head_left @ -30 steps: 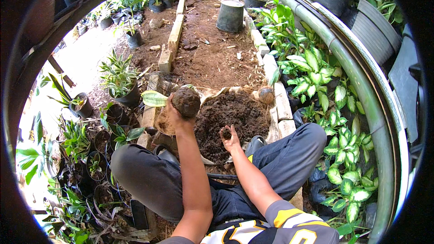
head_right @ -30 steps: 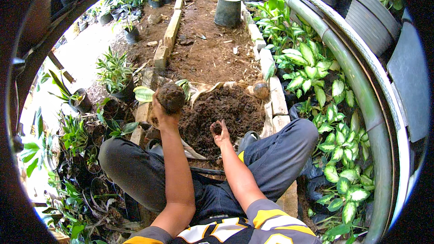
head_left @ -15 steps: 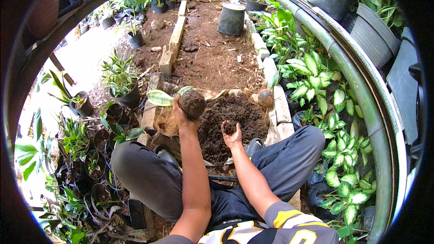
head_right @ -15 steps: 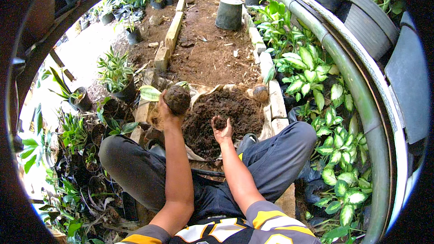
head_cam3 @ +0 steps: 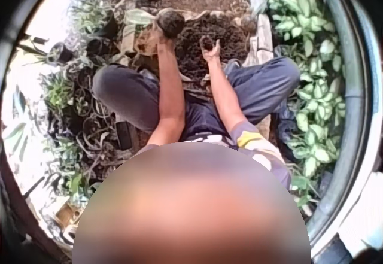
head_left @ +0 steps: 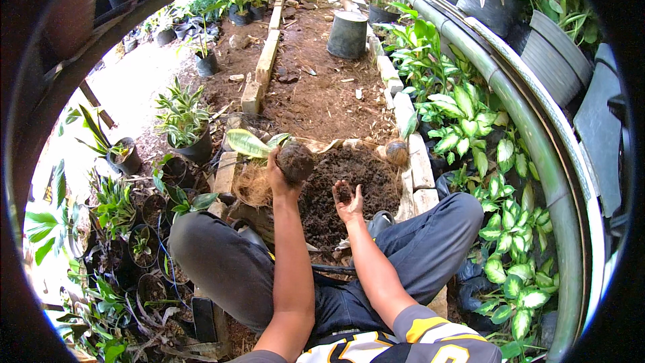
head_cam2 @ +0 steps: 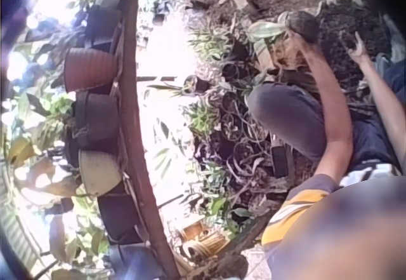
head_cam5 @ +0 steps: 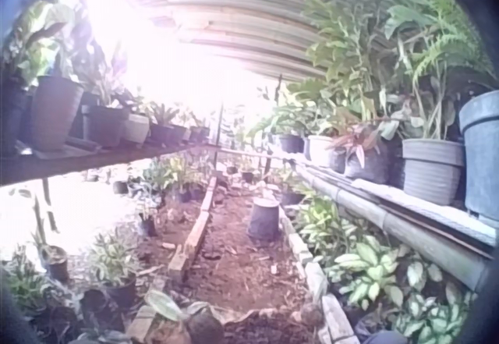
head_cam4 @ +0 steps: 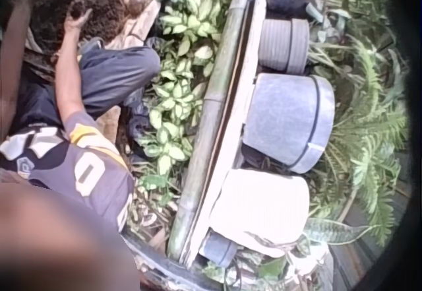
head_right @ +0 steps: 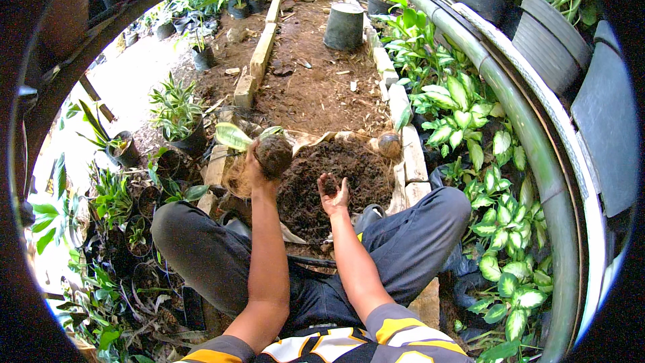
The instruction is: The person sits cross-legged and repeatedly packs soil around the base of small potted plants, pressing the soil with both hands to secure each plant in place.
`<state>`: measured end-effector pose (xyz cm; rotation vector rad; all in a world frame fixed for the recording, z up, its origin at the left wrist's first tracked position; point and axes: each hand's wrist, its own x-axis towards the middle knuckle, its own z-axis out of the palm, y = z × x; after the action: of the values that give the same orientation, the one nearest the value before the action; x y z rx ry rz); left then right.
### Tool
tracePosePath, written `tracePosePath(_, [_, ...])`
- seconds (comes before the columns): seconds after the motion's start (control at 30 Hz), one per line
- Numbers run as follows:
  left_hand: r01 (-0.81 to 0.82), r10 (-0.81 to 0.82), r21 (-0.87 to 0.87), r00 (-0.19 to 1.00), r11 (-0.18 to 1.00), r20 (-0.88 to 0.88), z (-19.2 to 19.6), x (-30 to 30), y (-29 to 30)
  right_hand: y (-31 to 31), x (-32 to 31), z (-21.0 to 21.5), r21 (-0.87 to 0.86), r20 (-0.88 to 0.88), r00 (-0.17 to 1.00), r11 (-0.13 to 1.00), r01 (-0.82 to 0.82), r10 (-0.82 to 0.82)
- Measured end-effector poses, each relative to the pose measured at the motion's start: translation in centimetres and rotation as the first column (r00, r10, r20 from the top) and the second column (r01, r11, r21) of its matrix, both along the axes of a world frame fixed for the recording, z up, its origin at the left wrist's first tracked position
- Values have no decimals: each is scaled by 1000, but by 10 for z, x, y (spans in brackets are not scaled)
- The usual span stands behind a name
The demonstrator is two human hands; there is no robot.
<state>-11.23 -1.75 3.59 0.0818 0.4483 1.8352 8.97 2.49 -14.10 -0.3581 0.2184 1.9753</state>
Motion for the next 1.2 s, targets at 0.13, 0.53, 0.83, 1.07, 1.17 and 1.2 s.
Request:
tracePosePath(0.13, [85,-85,-3,995,996,-47,-8,9,-3,9,1,3,-38,-31,1000,999,2,-3])
tracePosePath(0.53, [195,-218,-185,970,963,-112,-20,40,3,25,-1,73,117,239,968,992,52,-79])
tracePosePath(0.83, [35,-96,-278,973,960,-209,-48,44,15,10,-11,121,101,360,930,994,45,-79])
tracePosePath(1.07, [-315,71,-308,793,898,-604,-51,68,17,-13,-41,136,379,772,534,924,47,-344])
tracePosePath(1.17, [-253,-6,-394,836,884,-549,-60,79,19,-28,-53,136,551,834,56,823,-139,-549])
tracePosePath(1.2, [-278,74,-278,817,919,-573,-64,81,20,-36,-56,134,595,784,-87,784,-177,-615])
